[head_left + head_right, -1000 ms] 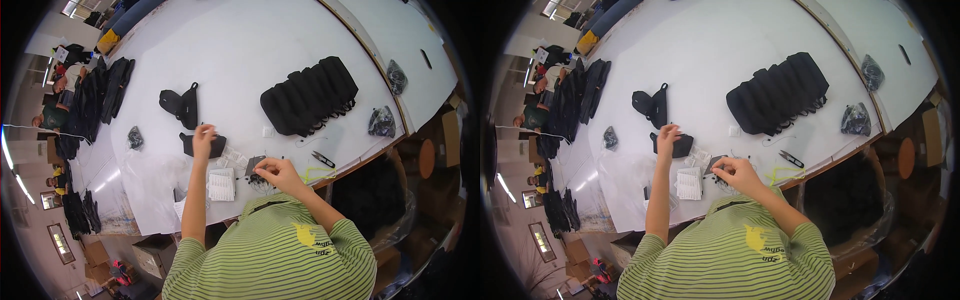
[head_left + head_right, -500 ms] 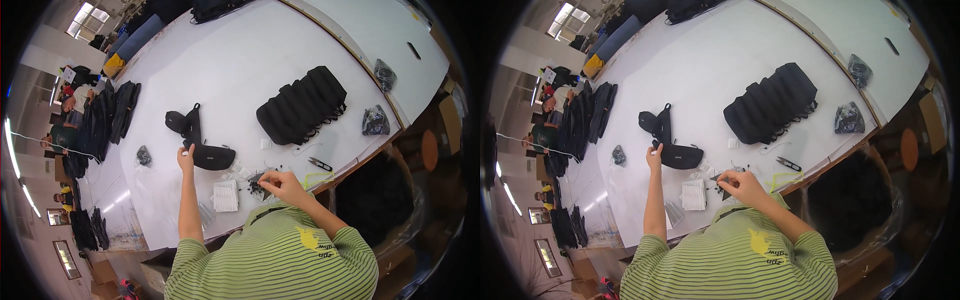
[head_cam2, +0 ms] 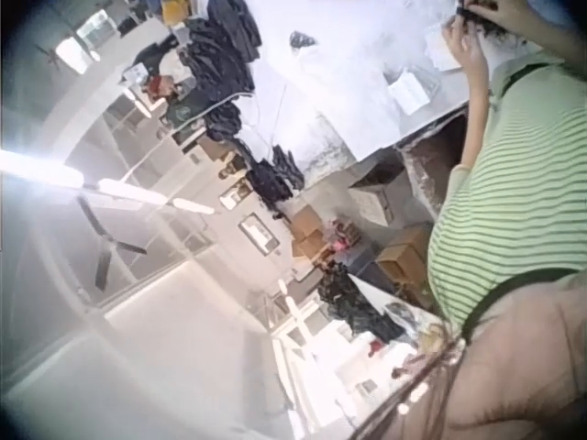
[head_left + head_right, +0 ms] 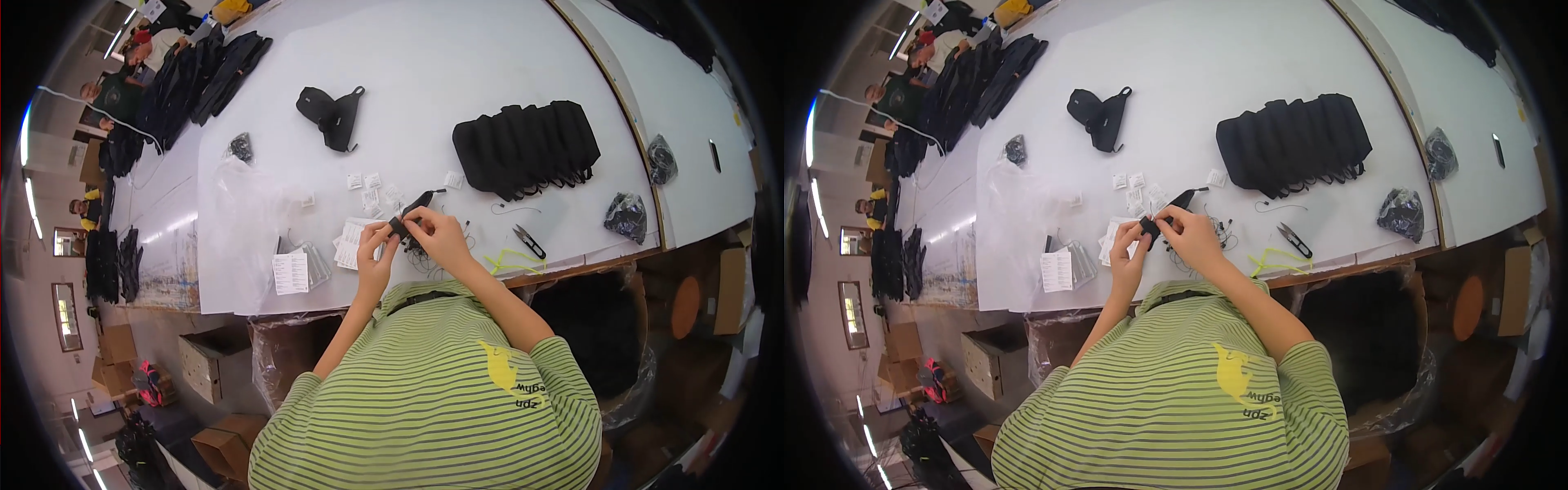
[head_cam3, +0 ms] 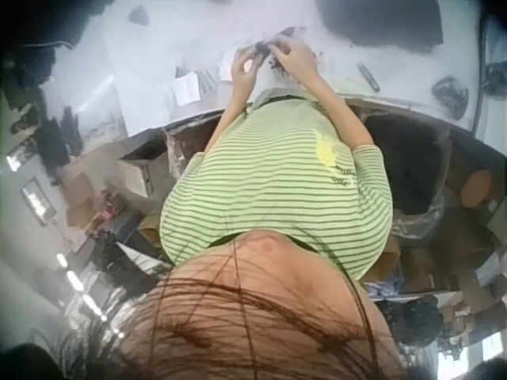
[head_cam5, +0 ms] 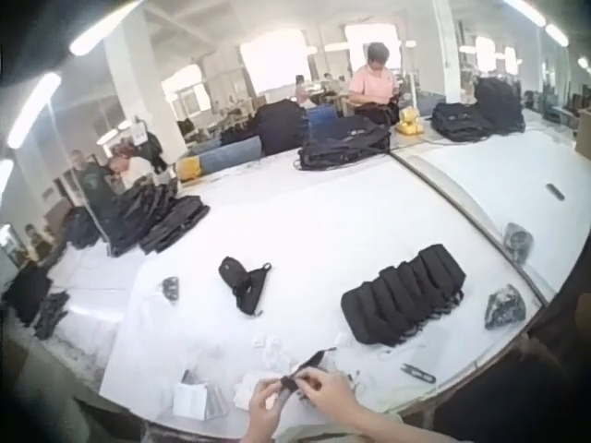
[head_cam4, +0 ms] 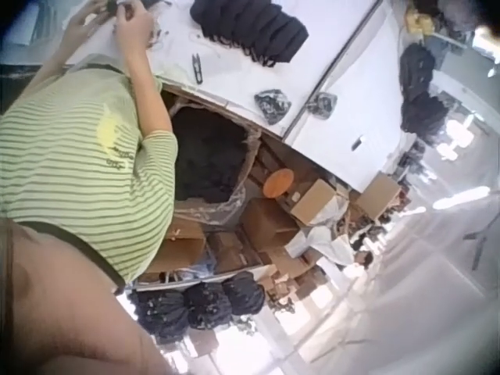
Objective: Inspecting and preparing black fabric pouches and attaching small components at a workbench.
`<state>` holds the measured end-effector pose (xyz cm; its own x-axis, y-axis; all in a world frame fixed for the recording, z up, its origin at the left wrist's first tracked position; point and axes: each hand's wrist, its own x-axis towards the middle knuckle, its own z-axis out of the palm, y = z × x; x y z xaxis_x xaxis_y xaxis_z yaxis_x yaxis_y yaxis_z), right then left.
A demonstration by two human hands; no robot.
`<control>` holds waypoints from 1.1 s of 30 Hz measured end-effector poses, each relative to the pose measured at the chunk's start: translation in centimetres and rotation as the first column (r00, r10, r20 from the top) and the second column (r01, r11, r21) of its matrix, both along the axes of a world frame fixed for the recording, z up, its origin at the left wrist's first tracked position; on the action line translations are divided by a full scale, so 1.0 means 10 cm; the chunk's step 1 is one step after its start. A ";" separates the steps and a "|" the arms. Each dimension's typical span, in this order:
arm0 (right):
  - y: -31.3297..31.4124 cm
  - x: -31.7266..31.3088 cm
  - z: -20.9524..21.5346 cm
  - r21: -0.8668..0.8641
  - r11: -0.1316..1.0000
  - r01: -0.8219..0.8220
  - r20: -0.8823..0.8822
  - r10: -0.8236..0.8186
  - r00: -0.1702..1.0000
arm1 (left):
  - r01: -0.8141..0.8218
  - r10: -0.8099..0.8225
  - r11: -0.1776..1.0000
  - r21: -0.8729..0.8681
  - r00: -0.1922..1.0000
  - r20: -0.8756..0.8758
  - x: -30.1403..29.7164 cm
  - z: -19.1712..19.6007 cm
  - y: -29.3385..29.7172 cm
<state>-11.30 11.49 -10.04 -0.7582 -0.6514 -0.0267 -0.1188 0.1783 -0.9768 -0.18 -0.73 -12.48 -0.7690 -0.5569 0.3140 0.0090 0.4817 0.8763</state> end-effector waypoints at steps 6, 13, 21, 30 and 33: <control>0.09 0.11 0.04 0.074 0.990 -0.124 -0.113 0.132 0.985 | -0.063 0.036 0.877 0.477 0.997 0.064 0.13 -0.01 0.07; 0.15 0.08 -0.04 0.157 0.960 -0.234 -0.156 0.258 0.953 | -0.046 0.000 0.896 0.442 0.995 0.102 0.19 0.02 0.09; 0.21 0.11 0.00 -0.075 0.980 -0.184 0.076 0.189 0.979 | -0.118 0.118 0.993 0.032 0.993 0.003 0.21 0.31 0.14; 0.35 0.02 0.40 -0.457 0.889 0.024 0.445 0.206 0.871 | 0.111 -0.069 0.719 0.686 0.994 -0.088 0.20 0.73 0.18; 0.37 0.03 0.42 -0.439 0.898 0.035 0.471 0.197 0.860 | 0.094 -0.088 0.763 0.639 0.995 -0.041 0.15 0.80 0.27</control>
